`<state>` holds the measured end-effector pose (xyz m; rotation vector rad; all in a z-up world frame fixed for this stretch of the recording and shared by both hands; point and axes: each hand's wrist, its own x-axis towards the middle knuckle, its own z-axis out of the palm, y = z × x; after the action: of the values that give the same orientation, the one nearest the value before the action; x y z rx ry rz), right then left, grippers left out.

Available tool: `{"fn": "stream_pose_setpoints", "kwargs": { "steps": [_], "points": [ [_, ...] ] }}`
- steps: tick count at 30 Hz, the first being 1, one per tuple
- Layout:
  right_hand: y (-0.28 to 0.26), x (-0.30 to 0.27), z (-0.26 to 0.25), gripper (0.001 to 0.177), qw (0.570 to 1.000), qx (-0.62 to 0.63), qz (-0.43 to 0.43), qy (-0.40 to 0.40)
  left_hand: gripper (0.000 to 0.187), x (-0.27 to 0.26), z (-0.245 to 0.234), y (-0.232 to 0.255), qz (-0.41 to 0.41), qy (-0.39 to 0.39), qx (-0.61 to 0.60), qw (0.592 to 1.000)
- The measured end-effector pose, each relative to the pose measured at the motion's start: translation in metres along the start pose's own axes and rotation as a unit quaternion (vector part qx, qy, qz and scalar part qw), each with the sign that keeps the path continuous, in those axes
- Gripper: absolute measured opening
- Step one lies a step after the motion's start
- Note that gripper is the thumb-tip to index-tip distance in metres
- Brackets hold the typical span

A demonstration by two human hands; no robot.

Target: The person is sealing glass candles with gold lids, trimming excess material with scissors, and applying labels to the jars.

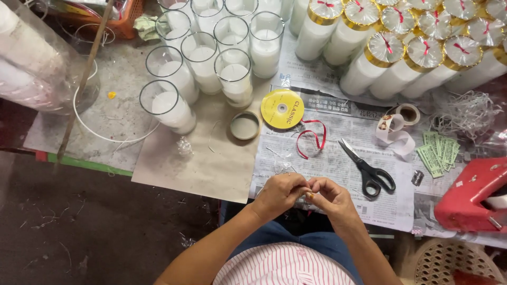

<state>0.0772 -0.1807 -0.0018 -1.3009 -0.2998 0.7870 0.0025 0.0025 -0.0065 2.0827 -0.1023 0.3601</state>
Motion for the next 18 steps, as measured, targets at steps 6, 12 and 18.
{"fn": "stream_pose_setpoints", "kwargs": {
  "steps": [6, 12, 18],
  "points": [
    [0.001, -0.017, -0.036, 0.015, 0.997, 0.009, -0.020, 0.067, 0.018, 0.028, -0.025, -0.048, -0.081, 0.029, 0.056, 0.995],
    [-0.042, -0.018, -0.078, 0.035, 0.829, -0.491, -0.178, 0.200, 0.037, 0.095, -0.027, -0.098, -0.025, 0.039, 0.346, 0.937],
    [0.018, 0.011, -0.133, 0.068, 0.705, -0.665, -0.179, 0.167, 0.067, 0.137, 0.003, -0.162, -0.140, -0.044, 0.476, 0.867]
  ]
}}
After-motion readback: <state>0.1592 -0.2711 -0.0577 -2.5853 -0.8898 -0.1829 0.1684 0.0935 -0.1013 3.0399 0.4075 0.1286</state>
